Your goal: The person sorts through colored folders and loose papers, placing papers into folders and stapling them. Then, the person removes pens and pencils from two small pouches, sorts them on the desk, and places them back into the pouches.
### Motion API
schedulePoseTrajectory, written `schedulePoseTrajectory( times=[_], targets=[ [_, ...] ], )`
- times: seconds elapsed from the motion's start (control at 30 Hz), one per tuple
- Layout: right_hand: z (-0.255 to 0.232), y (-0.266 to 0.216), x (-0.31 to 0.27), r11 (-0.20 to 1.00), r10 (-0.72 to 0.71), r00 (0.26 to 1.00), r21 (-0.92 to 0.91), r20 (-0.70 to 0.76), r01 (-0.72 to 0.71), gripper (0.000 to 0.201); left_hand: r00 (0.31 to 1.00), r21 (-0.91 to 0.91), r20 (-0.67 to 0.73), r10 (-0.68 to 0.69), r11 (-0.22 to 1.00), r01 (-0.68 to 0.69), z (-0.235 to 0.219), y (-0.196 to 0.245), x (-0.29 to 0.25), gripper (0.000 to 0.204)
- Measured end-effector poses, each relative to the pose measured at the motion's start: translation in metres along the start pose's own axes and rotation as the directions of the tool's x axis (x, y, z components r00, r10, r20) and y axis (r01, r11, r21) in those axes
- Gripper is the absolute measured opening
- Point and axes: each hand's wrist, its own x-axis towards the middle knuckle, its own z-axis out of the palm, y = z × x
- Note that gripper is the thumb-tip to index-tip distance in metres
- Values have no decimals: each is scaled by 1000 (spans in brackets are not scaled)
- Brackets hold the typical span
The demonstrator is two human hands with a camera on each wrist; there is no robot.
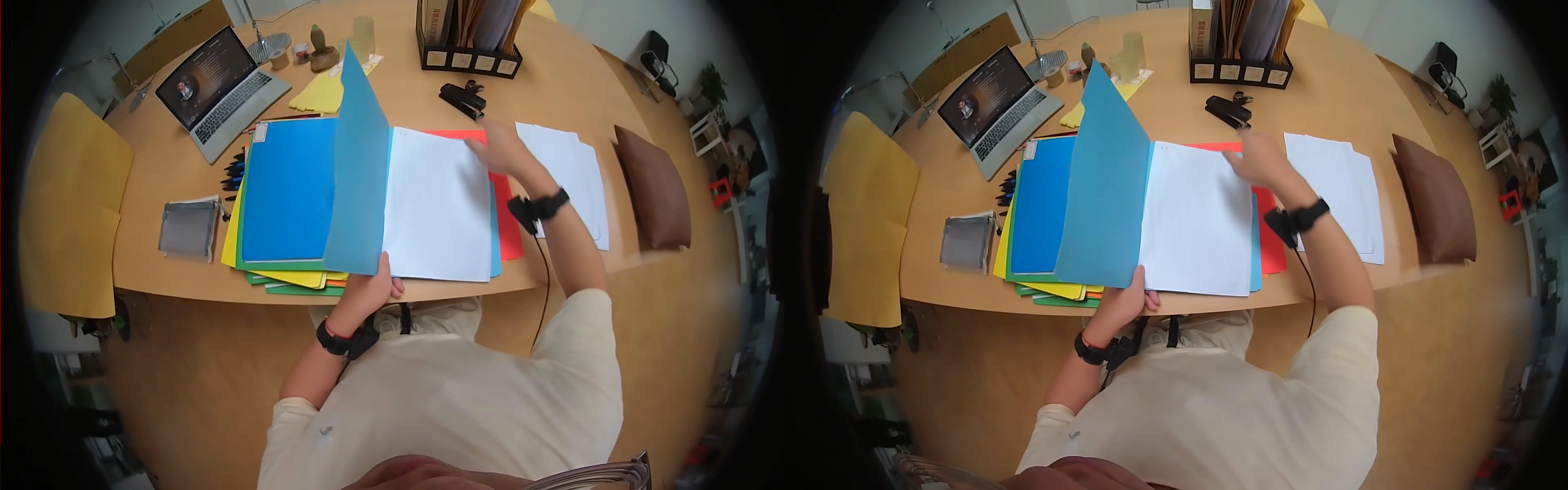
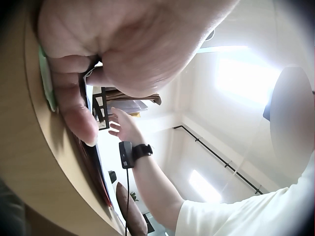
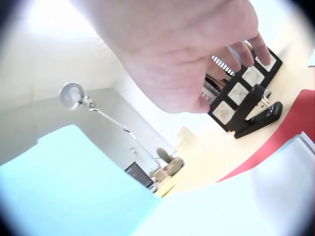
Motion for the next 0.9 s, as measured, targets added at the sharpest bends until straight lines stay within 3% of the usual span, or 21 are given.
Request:
schedulePoseTrajectory(
  times=[0.1, 0.17, 0.23, 0.3, 0.37, 0.43, 0.47, 0.57, 0.6, 0.67, 0.77, 0.87, 0.9],
  targets=[
    [-13, -12, -76, 998, 63, 952, -34, 301, -55, 54, 998, 23, -42, 36, 999, -35, 10, 12, -8, 23],
    [-28, -31, -118, 995, 98, 914, -57, 392, -82, 47, 990, 137, -65, 129, 983, -119, 18, 27, -17, 28],
    [-26, -29, -150, 999, 31, 952, 18, 303, -38, 40, 953, 323, -87, 291, 913, -249, 24, 43, -27, 50],
    [-18, -27, -174, 998, -3, 977, 60, 213, -10, 36, 932, 362, -33, 360, 874, -324, 25, 40, -26, 64],
    [-10, -25, -190, 998, -4, 993, 67, 121, -4, 33, 890, 411, 32, 454, 806, -426, 26, 36, -24, 73],
    [-3, -24, -196, 982, 19, 994, 185, 110, -39, 28, 815, 459, 118, 567, 697, -551, 27, 34, -22, 75],
    [0, -22, -198, 968, 29, 994, 243, 104, -54, 26, 863, 424, 126, 490, 759, -493, 28, 38, -27, 72],
    [31, -1, -207, 952, 28, 994, 305, -102, 5, 33, 840, 467, 89, 535, 723, -510, 30, 30, -22, 60],
    [33, -3, -207, 927, 30, 991, 375, -130, 22, 43, 836, 481, 86, 542, 712, -511, 29, 31, -21, 54],
    [35, 3, -207, 923, 10, 996, 383, -92, 26, 42, 828, 509, 76, 556, 692, -512, 24, 34, -15, 45],
    [37, 11, -209, 928, -20, 995, 368, -99, 55, 40, 774, 594, 108, 624, 583, -554, 14, 29, -3, 36],
    [41, 18, -210, 932, -36, 996, 357, -76, 61, 36, 667, 766, 169, 726, 329, -552, 5, 33, -2, 31],
    [42, 20, -210, 933, -36, 998, 354, -60, 55, 35, 670, 743, 162, 724, 358, -566, 3, 33, -1, 31]
  ],
)
